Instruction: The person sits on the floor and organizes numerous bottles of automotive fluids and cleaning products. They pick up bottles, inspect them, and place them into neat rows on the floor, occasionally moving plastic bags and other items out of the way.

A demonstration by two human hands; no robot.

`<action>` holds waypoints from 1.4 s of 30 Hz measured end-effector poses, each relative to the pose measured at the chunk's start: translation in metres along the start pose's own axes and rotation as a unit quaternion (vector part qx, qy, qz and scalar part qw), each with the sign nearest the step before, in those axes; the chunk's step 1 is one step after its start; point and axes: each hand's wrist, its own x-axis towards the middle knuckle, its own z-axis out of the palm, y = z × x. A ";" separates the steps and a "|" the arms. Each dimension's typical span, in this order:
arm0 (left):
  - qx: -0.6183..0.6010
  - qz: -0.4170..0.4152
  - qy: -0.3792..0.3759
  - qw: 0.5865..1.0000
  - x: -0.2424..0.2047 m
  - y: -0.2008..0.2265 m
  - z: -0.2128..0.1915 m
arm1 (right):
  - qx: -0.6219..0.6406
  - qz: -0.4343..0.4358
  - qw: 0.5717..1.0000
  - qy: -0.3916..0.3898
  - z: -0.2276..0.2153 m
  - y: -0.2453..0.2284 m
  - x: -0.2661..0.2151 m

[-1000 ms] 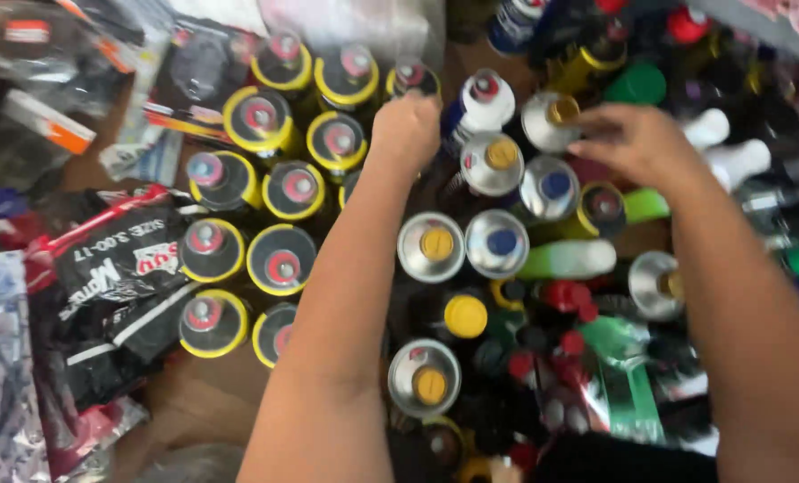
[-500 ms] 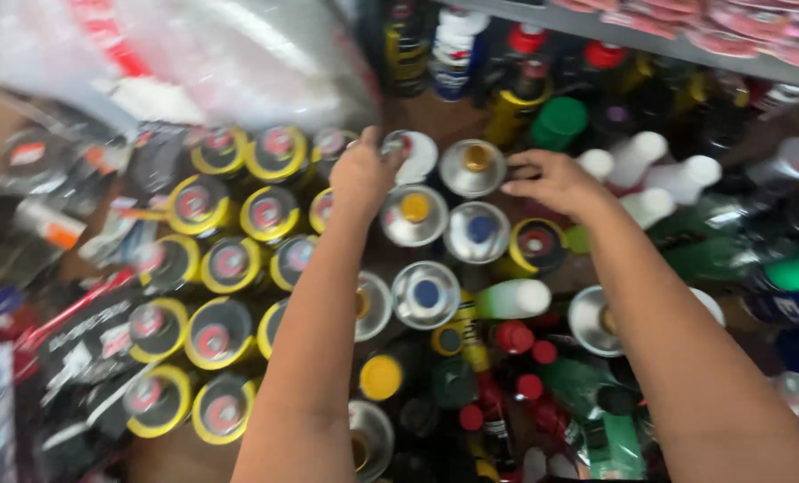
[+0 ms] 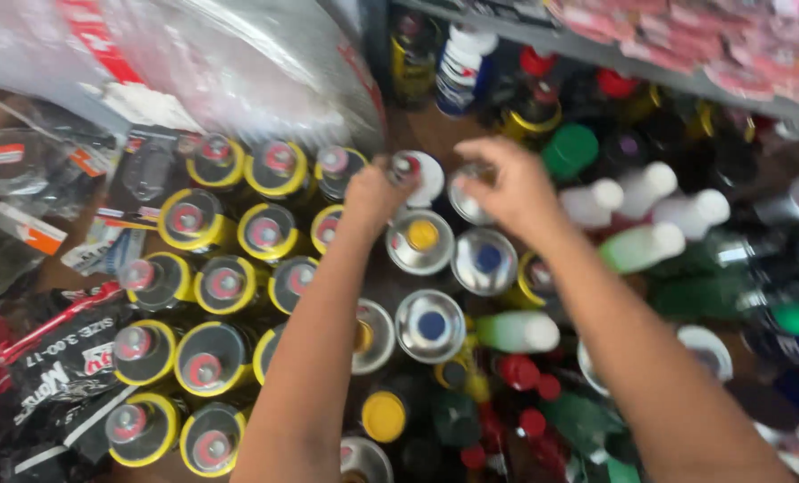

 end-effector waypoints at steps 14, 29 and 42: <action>0.176 0.249 0.088 0.948 -0.040 -0.034 -0.031 | -0.298 0.175 0.871 -0.349 0.070 -0.032 0.088; 0.230 0.274 0.076 0.931 -0.044 -0.035 -0.030 | -0.342 0.159 0.894 -0.241 0.093 0.029 0.125; 0.169 0.240 0.083 0.952 -0.054 -0.009 -0.051 | -0.300 0.154 0.926 -0.166 0.026 0.060 0.156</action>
